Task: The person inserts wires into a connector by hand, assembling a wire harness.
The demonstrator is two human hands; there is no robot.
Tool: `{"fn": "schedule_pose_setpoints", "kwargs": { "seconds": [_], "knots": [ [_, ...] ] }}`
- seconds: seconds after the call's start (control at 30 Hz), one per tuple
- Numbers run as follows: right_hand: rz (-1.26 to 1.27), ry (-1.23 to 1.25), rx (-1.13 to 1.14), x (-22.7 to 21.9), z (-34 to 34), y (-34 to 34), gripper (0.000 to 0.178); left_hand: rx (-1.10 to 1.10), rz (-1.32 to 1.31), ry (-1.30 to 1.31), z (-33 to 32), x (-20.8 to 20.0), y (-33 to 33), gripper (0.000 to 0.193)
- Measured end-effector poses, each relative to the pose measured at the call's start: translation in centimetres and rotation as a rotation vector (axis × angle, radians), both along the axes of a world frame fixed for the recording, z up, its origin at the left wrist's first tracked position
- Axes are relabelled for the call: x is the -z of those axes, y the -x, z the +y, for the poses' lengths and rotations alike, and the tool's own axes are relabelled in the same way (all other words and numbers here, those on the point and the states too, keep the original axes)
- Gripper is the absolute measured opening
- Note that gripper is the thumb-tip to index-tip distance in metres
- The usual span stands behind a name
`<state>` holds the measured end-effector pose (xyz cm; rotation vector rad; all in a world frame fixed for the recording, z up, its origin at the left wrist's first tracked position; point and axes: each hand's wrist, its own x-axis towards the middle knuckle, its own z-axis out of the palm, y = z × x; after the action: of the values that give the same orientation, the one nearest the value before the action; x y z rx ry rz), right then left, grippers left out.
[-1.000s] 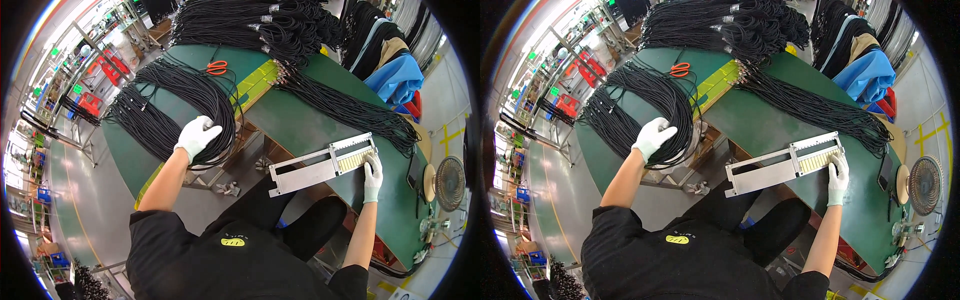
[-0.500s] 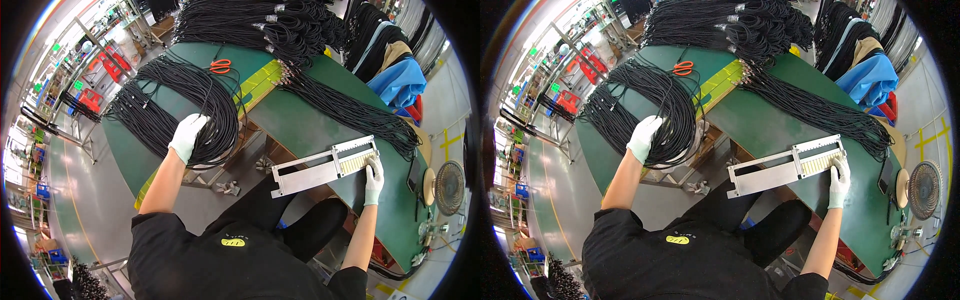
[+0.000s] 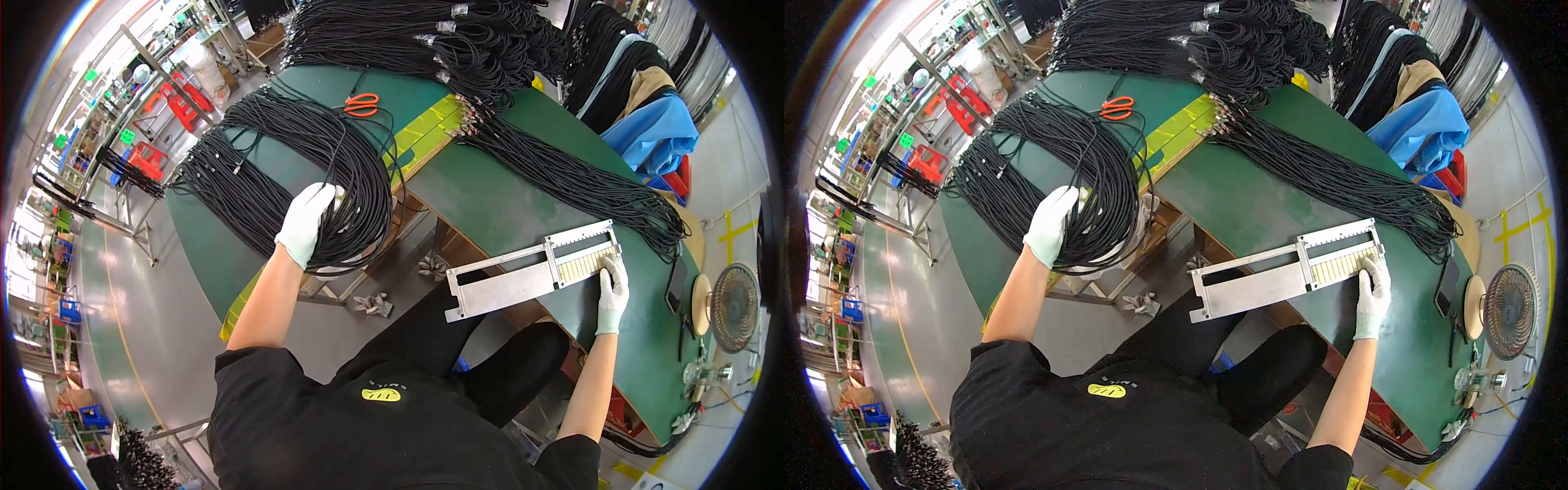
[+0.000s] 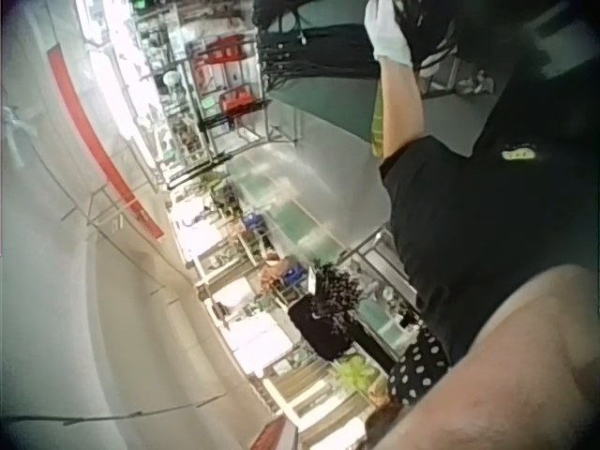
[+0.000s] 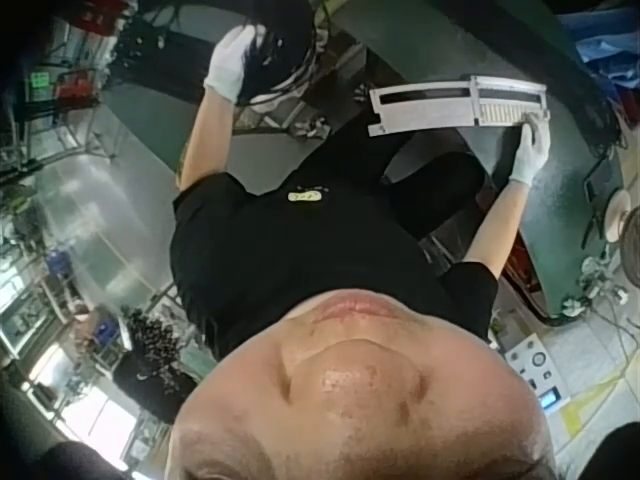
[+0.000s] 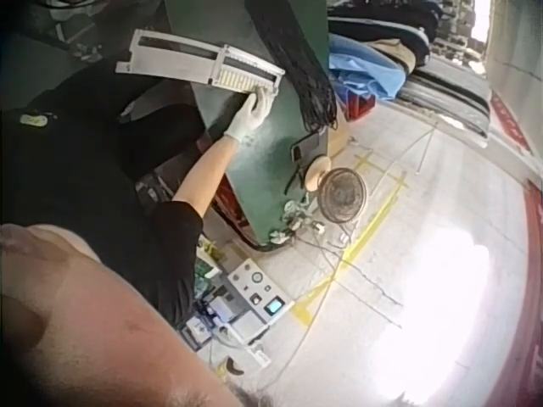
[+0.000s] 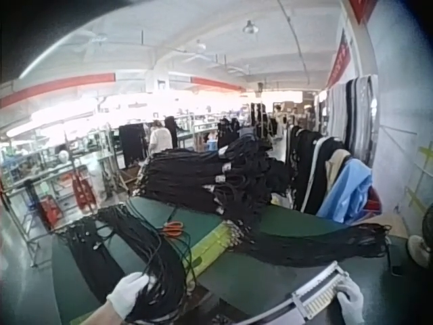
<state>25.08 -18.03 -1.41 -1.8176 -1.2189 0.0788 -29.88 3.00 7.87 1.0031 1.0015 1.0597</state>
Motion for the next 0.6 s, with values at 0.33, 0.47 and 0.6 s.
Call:
{"fn": "schedule_pose_setpoints", "kwargs": {
  "seconds": [0.33,0.47,0.6],
  "knots": [
    [-0.020,0.011,-0.005,-0.03,0.03,-0.01,0.024,0.026,0.296,-0.121,0.20,0.27,-0.25,0.019],
    [-0.015,0.012,0.005,0.14,-0.05,-0.10,0.025,-0.002,0.240,-0.106,0.02,0.17,-0.58,0.018],
    [-0.029,0.011,-0.001,0.08,-0.02,-0.15,0.024,-0.006,0.258,-0.126,0.17,0.44,-0.36,0.019]
  ]
}}
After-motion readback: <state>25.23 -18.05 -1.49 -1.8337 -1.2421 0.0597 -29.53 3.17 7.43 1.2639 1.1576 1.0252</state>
